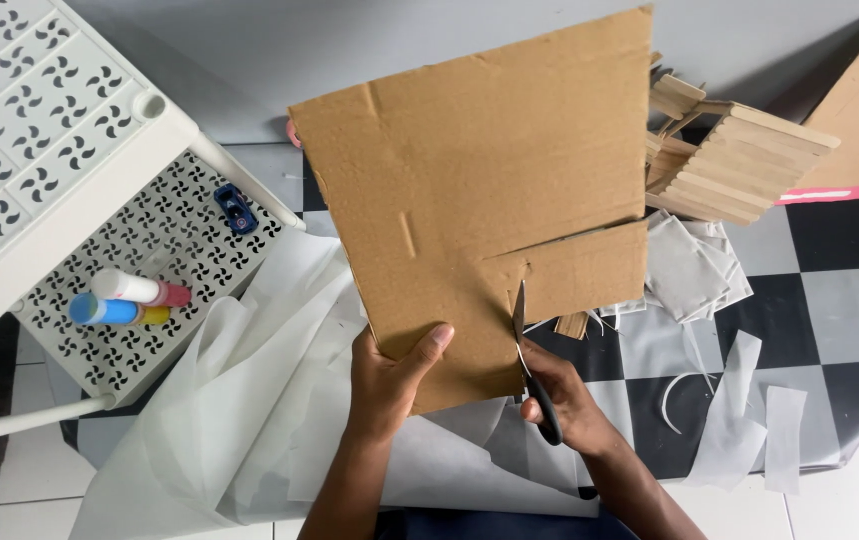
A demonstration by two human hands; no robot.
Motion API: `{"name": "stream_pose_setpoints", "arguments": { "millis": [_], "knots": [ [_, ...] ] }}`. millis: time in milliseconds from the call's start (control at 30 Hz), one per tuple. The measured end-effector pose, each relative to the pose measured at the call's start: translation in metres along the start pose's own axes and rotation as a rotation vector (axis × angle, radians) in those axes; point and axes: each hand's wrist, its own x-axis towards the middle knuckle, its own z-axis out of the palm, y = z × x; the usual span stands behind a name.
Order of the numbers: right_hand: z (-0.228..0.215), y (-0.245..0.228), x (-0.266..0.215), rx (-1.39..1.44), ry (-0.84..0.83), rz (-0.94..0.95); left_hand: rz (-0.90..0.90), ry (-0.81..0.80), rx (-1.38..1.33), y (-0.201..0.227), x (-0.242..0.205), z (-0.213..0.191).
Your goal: Wrapping a small box in white paper, sealing it with heat, and cutting cardboard with scissors for a craft project.
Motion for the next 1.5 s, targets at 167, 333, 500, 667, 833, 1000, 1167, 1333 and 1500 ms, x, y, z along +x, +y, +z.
{"name": "stream_pose_setpoints", "arguments": {
  "millis": [167, 333, 500, 667, 833, 1000, 1167, 1333, 1500],
  "knots": [
    [0.000, -0.003, -0.001, -0.031, 0.027, -0.008, 0.064, -0.050, 0.053, 0.004, -0.008, 0.004],
    [-0.006, 0.018, -0.011, -0.143, 0.124, 0.033, 0.064, -0.104, 0.066, -0.001, -0.011, 0.006],
    [-0.006, 0.030, -0.016, 0.020, 0.243, 0.093, 0.079, -0.086, 0.084, -0.007, -0.013, 0.006],
    [-0.002, 0.024, -0.015, -0.049, 0.257, 0.127, 0.121, -0.095, 0.114, -0.003, -0.013, 0.006],
    [-0.005, 0.028, -0.020, -0.142, 0.266, 0.185, 0.129, -0.086, 0.123, -0.007, -0.015, 0.007],
    [-0.002, 0.025, -0.019, -0.160, 0.233, 0.120, 0.142, -0.113, 0.094, -0.010, -0.014, 0.007],
    [-0.001, 0.024, -0.018, -0.172, 0.221, 0.120, 0.133, -0.106, 0.119, -0.008, -0.014, 0.007],
    [-0.001, 0.026, -0.019, -0.245, 0.212, 0.102, 0.147, -0.112, 0.113, -0.007, -0.014, 0.007],
    [0.001, 0.028, -0.019, -0.313, 0.244, 0.104, 0.166, -0.123, 0.132, -0.008, -0.014, 0.005]
  ]
}}
